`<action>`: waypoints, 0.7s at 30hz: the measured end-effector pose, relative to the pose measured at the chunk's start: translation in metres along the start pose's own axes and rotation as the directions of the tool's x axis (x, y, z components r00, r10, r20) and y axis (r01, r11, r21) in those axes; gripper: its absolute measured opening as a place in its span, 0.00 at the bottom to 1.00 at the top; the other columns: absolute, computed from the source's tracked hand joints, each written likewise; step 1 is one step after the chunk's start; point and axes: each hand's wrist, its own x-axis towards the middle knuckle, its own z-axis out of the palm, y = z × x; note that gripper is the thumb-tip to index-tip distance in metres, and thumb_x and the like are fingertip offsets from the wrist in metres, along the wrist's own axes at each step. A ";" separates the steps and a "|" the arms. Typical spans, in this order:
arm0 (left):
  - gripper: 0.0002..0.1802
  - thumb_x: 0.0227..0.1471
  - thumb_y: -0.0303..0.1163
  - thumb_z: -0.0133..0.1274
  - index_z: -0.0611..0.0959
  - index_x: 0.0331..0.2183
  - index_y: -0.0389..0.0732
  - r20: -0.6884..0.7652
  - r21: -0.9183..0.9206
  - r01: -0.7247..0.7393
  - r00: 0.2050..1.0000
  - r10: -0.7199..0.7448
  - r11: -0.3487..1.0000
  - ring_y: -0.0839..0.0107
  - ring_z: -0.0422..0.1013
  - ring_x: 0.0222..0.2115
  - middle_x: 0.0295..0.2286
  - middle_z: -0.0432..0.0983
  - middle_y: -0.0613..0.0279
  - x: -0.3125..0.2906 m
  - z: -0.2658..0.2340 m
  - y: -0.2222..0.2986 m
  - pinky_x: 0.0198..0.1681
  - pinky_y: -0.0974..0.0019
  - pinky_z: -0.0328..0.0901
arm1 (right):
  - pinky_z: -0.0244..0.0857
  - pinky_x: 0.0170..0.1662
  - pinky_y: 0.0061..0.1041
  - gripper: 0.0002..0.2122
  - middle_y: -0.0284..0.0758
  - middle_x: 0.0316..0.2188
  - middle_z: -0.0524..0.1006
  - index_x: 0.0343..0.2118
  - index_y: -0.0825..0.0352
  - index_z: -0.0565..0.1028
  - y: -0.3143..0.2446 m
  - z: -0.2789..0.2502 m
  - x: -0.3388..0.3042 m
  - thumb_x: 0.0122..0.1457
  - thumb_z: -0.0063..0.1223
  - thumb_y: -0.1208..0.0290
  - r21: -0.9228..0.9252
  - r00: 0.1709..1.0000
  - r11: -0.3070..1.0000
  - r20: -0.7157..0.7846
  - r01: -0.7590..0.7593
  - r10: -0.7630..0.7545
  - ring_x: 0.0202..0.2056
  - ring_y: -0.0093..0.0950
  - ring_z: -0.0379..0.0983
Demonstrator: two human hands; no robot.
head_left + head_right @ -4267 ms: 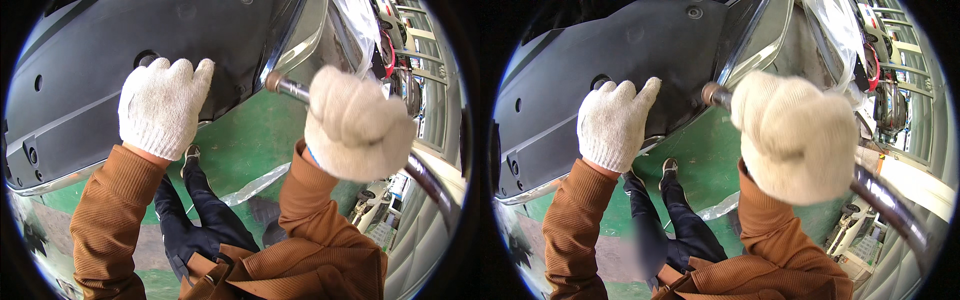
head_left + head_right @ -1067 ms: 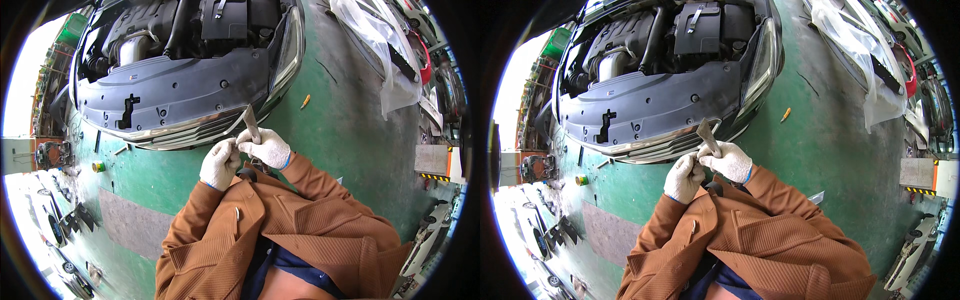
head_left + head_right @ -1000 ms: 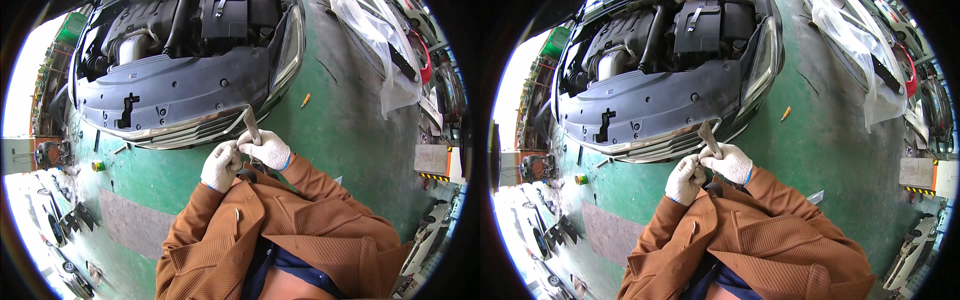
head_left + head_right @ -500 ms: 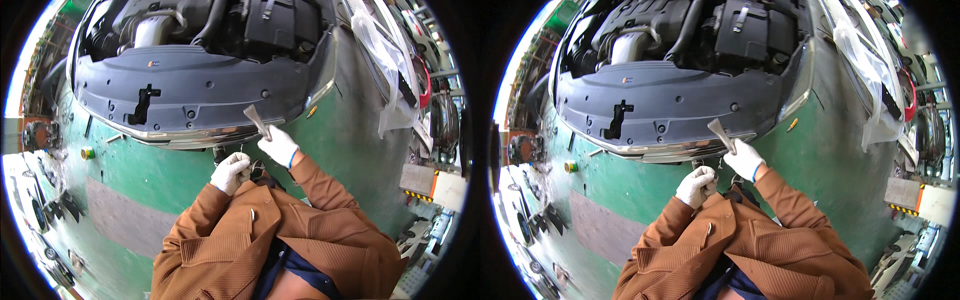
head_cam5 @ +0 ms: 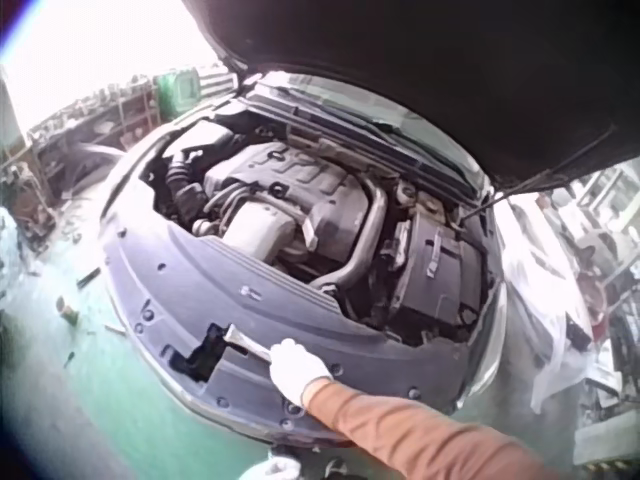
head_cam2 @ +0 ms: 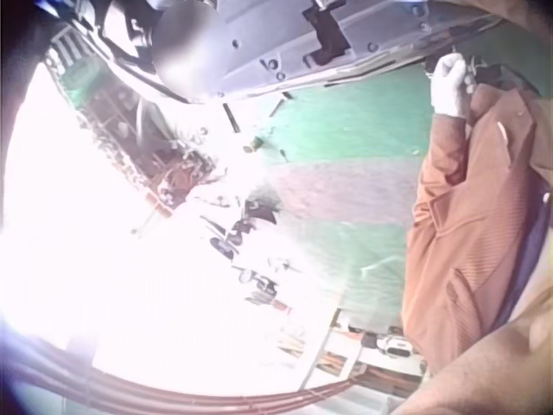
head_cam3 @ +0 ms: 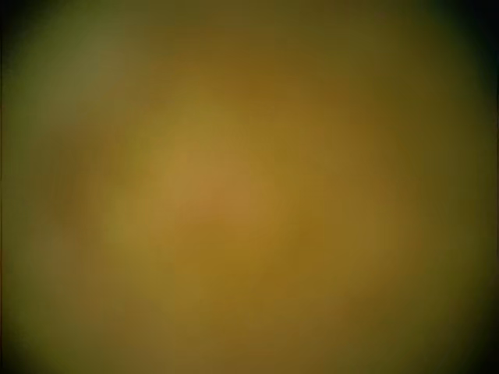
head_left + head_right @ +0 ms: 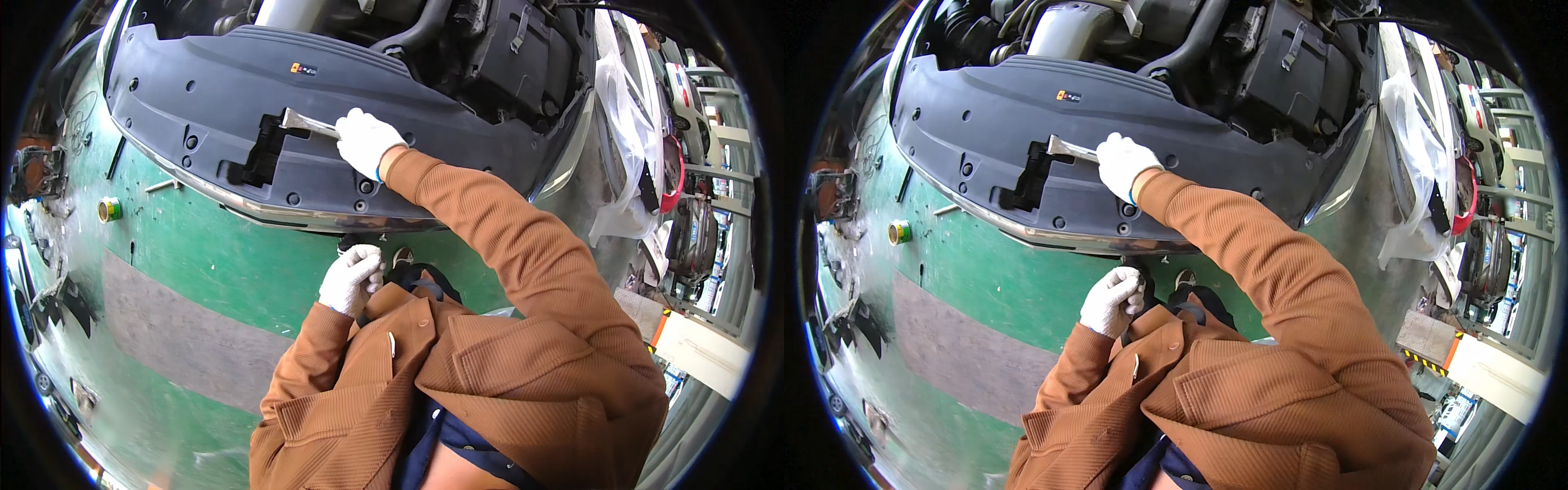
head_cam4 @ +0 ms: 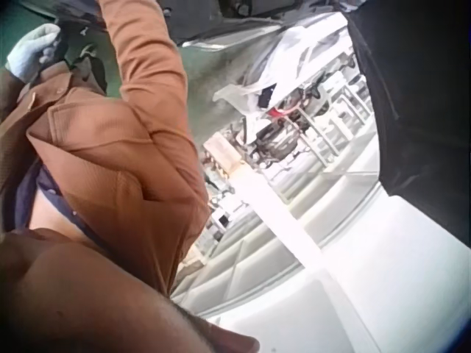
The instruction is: The person installs a plastic engine cover onto the front of a car with the hood open. They align the cover, insert several fasteners by hand, and use a hammer to tap them into place. The person also handles small clips and a hammer during the process.
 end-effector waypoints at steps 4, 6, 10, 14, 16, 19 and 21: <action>0.05 0.62 0.27 0.58 0.78 0.39 0.39 -0.028 -0.035 -0.051 0.998 0.050 0.998 0.78 0.63 0.23 0.28 0.73 0.66 -0.009 -0.012 0.009 0.26 0.73 0.58 | 0.72 0.51 0.39 0.11 0.45 0.43 0.78 0.45 0.65 0.77 -0.012 0.001 0.009 0.64 0.54 0.66 -0.152 0.994 0.982 0.005 0.110 -0.110 0.46 0.43 0.76; 0.05 0.62 0.27 0.58 0.78 0.39 0.39 -0.016 -0.034 -0.062 0.998 0.062 0.997 0.78 0.64 0.23 0.29 0.74 0.65 -0.010 -0.013 0.016 0.26 0.73 0.59 | 0.72 0.49 0.39 0.13 0.43 0.41 0.78 0.46 0.64 0.77 -0.009 0.004 0.007 0.63 0.57 0.63 -0.207 0.987 0.967 -0.027 0.150 -0.159 0.45 0.41 0.75; 0.07 0.63 0.27 0.58 0.78 0.41 0.39 -0.025 0.007 -0.135 0.990 0.136 0.991 0.78 0.64 0.24 0.29 0.74 0.65 -0.012 -0.006 0.024 0.26 0.73 0.59 | 0.71 0.47 0.42 0.12 0.42 0.38 0.78 0.48 0.60 0.76 -0.001 0.004 -0.013 0.62 0.55 0.66 -0.150 0.981 0.985 -0.161 0.086 -0.110 0.44 0.42 0.76; 0.08 0.64 0.29 0.58 0.78 0.44 0.41 0.074 -0.005 -0.175 0.982 0.175 0.984 0.80 0.62 0.25 0.31 0.71 0.68 -0.004 -0.011 0.031 0.25 0.75 0.58 | 0.71 0.47 0.44 0.13 0.42 0.39 0.78 0.46 0.60 0.77 0.001 -0.010 -0.043 0.60 0.54 0.64 -0.034 0.987 0.997 -0.152 -0.067 0.061 0.42 0.44 0.76; 0.09 0.65 0.31 0.58 0.79 0.45 0.42 -0.028 0.063 -0.246 0.968 0.248 0.967 0.81 0.62 0.25 0.32 0.73 0.68 -0.001 -0.015 0.029 0.25 0.77 0.57 | 0.71 0.47 0.45 0.13 0.42 0.37 0.79 0.44 0.60 0.77 0.005 0.002 -0.070 0.59 0.56 0.62 -0.018 0.918 1.000 -0.396 -0.026 0.016 0.41 0.43 0.77; 0.09 0.67 0.32 0.56 0.79 0.46 0.40 -0.009 0.078 -0.284 0.958 0.286 0.956 0.81 0.62 0.24 0.35 0.75 0.67 0.006 -0.006 0.026 0.25 0.77 0.58 | 0.71 0.49 0.42 0.11 0.43 0.37 0.80 0.41 0.62 0.80 0.007 0.019 -0.117 0.59 0.58 0.63 0.252 0.858 0.954 -0.514 0.162 -0.010 0.41 0.42 0.78; 0.08 0.68 0.32 0.54 0.78 0.46 0.40 -0.007 0.122 -0.247 0.968 0.250 0.961 0.82 0.62 0.24 0.35 0.75 0.67 0.012 0.003 0.021 0.25 0.77 0.58 | 0.72 0.52 0.39 0.12 0.44 0.40 0.81 0.41 0.65 0.82 -0.002 0.037 -0.148 0.60 0.57 0.64 0.594 0.929 0.756 -0.367 0.276 -0.051 0.44 0.42 0.79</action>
